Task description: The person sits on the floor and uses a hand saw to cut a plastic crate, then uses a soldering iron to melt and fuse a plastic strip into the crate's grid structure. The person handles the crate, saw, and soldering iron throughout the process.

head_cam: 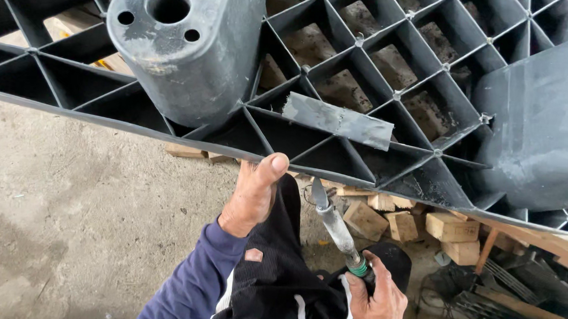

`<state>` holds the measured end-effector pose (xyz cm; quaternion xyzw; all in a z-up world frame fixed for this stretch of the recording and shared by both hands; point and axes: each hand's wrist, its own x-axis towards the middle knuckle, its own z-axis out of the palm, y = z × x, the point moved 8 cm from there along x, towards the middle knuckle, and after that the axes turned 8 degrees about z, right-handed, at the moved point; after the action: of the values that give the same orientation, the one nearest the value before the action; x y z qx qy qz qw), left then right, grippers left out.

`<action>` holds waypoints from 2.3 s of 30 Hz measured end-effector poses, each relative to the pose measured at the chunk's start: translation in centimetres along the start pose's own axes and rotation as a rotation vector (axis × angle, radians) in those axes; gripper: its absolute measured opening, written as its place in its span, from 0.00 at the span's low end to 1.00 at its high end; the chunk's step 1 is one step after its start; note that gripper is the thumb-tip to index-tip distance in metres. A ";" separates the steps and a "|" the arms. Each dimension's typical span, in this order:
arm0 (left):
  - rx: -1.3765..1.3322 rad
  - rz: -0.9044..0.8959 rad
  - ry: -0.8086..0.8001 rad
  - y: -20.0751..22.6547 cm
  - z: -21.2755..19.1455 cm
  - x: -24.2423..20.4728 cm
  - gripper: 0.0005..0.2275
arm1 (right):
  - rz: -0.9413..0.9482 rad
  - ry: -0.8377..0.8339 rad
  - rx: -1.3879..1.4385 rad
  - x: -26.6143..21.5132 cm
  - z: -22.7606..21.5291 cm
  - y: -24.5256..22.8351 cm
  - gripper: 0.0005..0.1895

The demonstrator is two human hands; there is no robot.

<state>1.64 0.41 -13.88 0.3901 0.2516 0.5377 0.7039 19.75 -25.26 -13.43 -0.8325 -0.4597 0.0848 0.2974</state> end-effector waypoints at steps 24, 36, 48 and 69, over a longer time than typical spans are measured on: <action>-0.016 -0.051 0.073 0.8 1.1 -0.8 0.16 | 0.031 -0.136 0.061 0.4 0.4 -1.2 0.28; -0.033 -0.053 0.151 -0.4 0.2 -1.1 0.24 | -0.005 -0.173 0.139 1.4 1.2 -2.2 0.28; -0.033 -0.019 0.036 -1.0 0.4 -0.7 0.15 | 0.282 -0.171 0.169 -0.3 2.0 1.5 0.24; -0.024 -0.106 0.072 -3.2 -0.9 -0.8 0.16 | 0.073 -0.049 0.131 -0.8 1.1 1.2 0.23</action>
<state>2.47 -0.47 -17.03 0.3483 0.2908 0.5164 0.7263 19.73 -25.93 -15.13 -0.8252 -0.4297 0.1455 0.3366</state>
